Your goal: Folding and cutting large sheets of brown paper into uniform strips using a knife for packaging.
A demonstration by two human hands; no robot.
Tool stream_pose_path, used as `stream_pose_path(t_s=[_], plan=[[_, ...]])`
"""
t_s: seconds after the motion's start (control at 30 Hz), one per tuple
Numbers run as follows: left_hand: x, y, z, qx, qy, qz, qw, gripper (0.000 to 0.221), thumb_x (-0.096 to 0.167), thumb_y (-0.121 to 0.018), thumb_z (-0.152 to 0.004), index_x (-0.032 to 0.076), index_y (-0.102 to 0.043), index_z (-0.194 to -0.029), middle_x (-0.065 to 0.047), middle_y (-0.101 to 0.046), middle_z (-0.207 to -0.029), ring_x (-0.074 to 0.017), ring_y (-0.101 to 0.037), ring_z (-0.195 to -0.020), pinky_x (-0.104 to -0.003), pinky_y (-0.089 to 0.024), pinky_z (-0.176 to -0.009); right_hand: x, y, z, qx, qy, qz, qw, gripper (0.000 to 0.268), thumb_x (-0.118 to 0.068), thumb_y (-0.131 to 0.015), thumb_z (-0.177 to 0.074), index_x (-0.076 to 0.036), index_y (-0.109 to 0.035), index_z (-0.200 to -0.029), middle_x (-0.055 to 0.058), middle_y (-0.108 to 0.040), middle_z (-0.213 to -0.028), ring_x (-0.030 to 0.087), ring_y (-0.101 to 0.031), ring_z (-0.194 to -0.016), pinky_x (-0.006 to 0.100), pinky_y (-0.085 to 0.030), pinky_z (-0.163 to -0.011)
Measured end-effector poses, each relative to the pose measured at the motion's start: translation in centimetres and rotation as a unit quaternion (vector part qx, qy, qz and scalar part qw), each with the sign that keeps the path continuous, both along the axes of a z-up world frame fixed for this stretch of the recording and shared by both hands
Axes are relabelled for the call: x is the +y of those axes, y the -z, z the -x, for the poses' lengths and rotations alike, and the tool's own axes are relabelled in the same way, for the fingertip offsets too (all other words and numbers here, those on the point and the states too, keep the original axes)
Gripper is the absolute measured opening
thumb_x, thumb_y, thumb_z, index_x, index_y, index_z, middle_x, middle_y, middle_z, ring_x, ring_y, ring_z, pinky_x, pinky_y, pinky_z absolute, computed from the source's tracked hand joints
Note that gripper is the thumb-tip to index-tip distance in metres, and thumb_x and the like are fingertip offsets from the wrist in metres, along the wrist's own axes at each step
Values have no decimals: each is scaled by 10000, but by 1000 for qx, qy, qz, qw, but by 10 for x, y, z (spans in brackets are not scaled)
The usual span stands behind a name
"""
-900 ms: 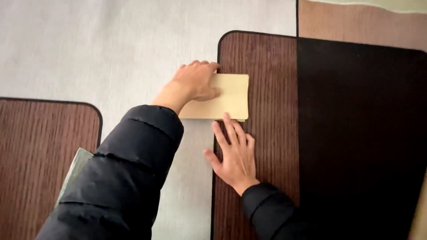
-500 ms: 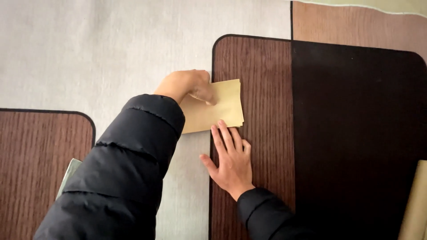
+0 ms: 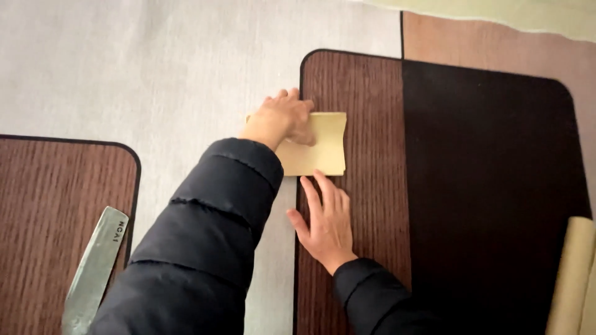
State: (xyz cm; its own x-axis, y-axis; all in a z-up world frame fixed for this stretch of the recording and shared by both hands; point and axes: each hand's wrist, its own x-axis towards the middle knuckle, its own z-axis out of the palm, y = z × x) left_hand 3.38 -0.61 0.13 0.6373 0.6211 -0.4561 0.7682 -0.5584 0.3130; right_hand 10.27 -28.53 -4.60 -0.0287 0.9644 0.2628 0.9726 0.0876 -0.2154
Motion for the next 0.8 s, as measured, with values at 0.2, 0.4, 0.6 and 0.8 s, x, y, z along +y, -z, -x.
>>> stream_pose_path(t_s=[0.2,0.4,0.6,0.8], plan=[[2,23,-16,12,-11,1,1000,942,587,-757,-722,266,-618,-1597,-191,-726,-1424,-422,-691,-1390,-594,-532,-1199,-1,-4,0,-9,4,-11,1000,689,-605,-464,-1179,-119,-513,-1666,177,-418,-1696,363,-519,-1492,545,-391,-1191],[-11,-21,-1,22,-47,33,998,739,445,-812,-725,136,-762,-1395,-185,-828,-1300,-431,-757,-1306,-603,-529,-1204,1,-3,0,3,15,-23,1000,617,-570,-497,-1181,-119,-570,-1596,145,-456,-1645,328,-542,-1465,524,-407,-1177],[-13,-27,3,9,-29,9,999,705,423,-851,-746,150,-798,-1393,-133,-827,-1317,-374,-731,-1343,-565,-500,-1225,2,-7,-2,11,24,-13,1000,576,-543,-506,-1189,-117,-596,-1565,124,-485,-1604,322,-557,-1453,518,-415,-1180],[-28,-46,20,-74,-38,5,997,876,344,-932,-804,88,-591,-1570,-252,-775,-1384,-468,-744,-1320,-624,-595,-1150,2,-8,0,6,31,-18,999,548,-533,-506,-1192,-121,-610,-1538,109,-486,-1597,314,-561,-1454,513,-425,-1188]])
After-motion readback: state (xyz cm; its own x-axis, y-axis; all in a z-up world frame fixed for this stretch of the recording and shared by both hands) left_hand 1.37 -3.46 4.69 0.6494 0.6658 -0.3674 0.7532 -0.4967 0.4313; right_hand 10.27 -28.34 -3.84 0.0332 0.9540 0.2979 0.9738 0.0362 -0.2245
